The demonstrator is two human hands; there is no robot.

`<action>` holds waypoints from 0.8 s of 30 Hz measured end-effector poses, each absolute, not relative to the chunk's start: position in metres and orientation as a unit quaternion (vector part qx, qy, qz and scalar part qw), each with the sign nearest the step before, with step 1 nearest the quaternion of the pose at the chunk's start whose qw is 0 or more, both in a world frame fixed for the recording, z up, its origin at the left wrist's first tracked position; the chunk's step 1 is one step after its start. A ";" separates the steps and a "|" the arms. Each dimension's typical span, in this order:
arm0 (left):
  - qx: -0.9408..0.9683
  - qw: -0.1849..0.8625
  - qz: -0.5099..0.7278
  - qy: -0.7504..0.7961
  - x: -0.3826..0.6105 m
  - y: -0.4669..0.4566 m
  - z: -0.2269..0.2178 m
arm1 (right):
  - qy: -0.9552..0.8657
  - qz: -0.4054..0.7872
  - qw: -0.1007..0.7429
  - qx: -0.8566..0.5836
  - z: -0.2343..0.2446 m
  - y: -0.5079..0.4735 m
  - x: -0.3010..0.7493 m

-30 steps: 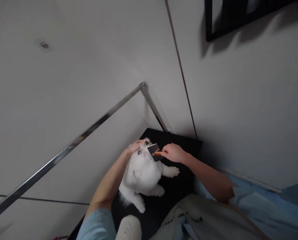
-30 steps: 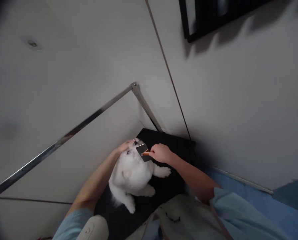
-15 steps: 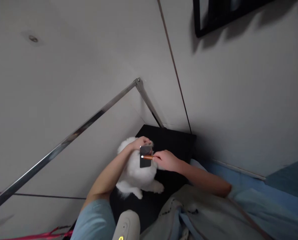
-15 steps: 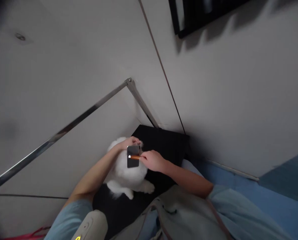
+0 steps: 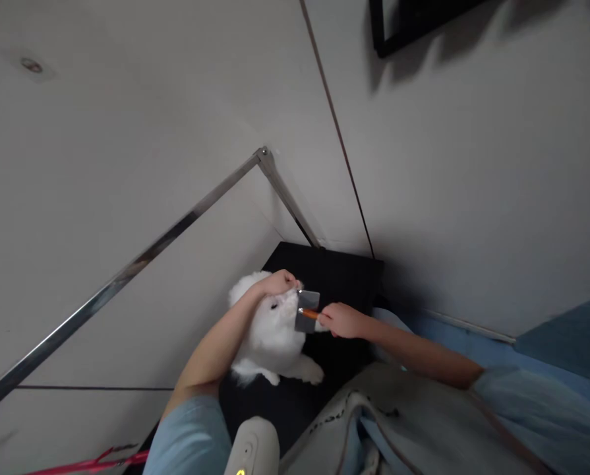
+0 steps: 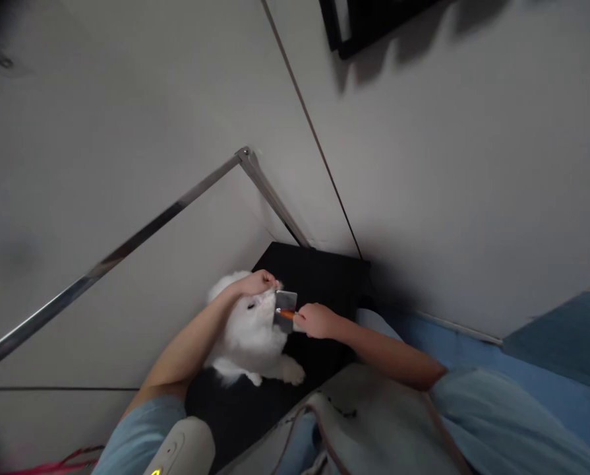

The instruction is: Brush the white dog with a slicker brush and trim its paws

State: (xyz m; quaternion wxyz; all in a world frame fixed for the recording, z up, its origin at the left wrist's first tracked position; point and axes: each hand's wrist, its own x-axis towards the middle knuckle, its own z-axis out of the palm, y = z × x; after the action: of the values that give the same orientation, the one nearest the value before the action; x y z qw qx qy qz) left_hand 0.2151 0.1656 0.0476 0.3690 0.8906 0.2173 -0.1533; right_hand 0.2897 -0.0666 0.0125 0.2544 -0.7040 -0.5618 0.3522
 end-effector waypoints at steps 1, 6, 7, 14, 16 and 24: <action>0.893 0.361 -0.156 0.218 0.214 0.166 0.047 | -0.570 0.366 0.246 -0.693 0.011 -0.069 0.288; 0.885 0.373 -0.179 0.213 0.209 0.169 0.045 | -0.598 0.281 0.291 -0.692 0.014 -0.061 0.274; 0.887 0.374 -0.175 0.209 0.208 0.170 0.045 | -0.591 0.265 0.286 -0.707 0.013 -0.058 0.273; 0.901 0.340 -0.172 0.208 0.214 0.172 0.043 | -0.582 0.290 0.207 -0.731 0.003 -0.063 0.272; 0.897 0.351 -0.185 0.196 0.215 0.171 0.044 | -0.589 0.265 0.244 -0.723 0.009 -0.061 0.271; 0.901 0.359 -0.152 0.192 0.204 0.180 0.054 | -0.461 0.579 0.329 -0.587 -0.017 -0.051 0.276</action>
State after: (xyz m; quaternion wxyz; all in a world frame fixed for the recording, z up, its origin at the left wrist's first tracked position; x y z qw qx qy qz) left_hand 0.2043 0.1803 0.0536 0.3589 0.9006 0.1923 -0.1522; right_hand 0.2761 -0.0511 -0.0169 0.3285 -0.5869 -0.4613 0.5786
